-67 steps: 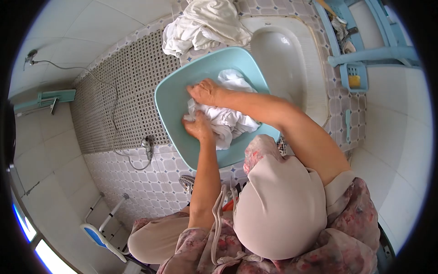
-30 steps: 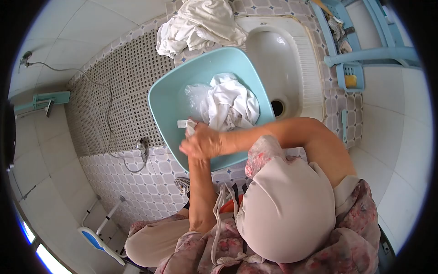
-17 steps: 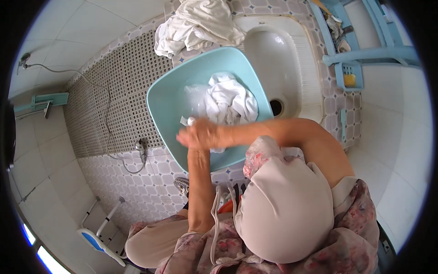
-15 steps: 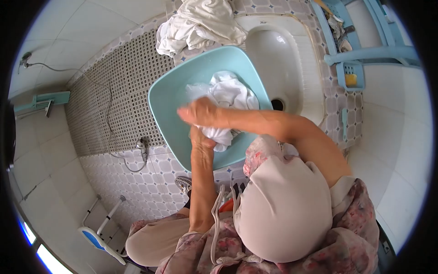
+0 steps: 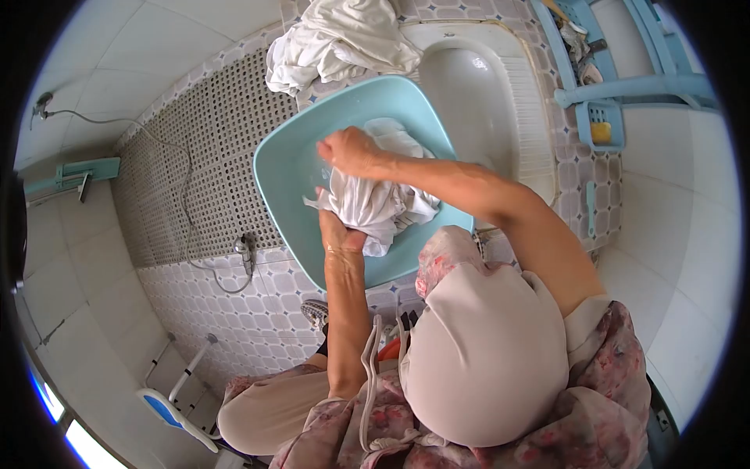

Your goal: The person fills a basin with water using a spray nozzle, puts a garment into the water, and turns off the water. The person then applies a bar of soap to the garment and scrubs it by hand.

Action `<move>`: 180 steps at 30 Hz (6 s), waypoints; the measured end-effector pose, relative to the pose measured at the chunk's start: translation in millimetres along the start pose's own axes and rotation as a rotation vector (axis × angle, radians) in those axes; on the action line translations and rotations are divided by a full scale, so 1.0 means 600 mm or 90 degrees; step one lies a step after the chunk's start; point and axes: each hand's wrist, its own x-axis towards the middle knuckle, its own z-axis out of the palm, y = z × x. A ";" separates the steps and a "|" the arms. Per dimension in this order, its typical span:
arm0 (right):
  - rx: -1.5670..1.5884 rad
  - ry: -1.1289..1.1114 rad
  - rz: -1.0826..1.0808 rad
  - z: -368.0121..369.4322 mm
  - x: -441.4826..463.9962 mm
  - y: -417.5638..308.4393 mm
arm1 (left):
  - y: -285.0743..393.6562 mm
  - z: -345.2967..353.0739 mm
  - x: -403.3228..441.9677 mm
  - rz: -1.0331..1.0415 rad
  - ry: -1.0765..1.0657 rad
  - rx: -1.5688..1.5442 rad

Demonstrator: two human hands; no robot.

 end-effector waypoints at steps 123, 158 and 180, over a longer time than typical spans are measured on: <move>-0.142 -0.064 -0.280 0.037 -0.080 -0.067 | -0.023 -0.013 -0.013 0.080 0.118 0.018; 0.259 -0.184 0.077 -0.101 0.010 0.011 | 0.021 -0.048 -0.037 0.246 0.046 -0.002; 0.392 -0.402 0.124 -0.145 -0.002 0.012 | 0.020 -0.048 -0.020 0.216 0.061 -0.096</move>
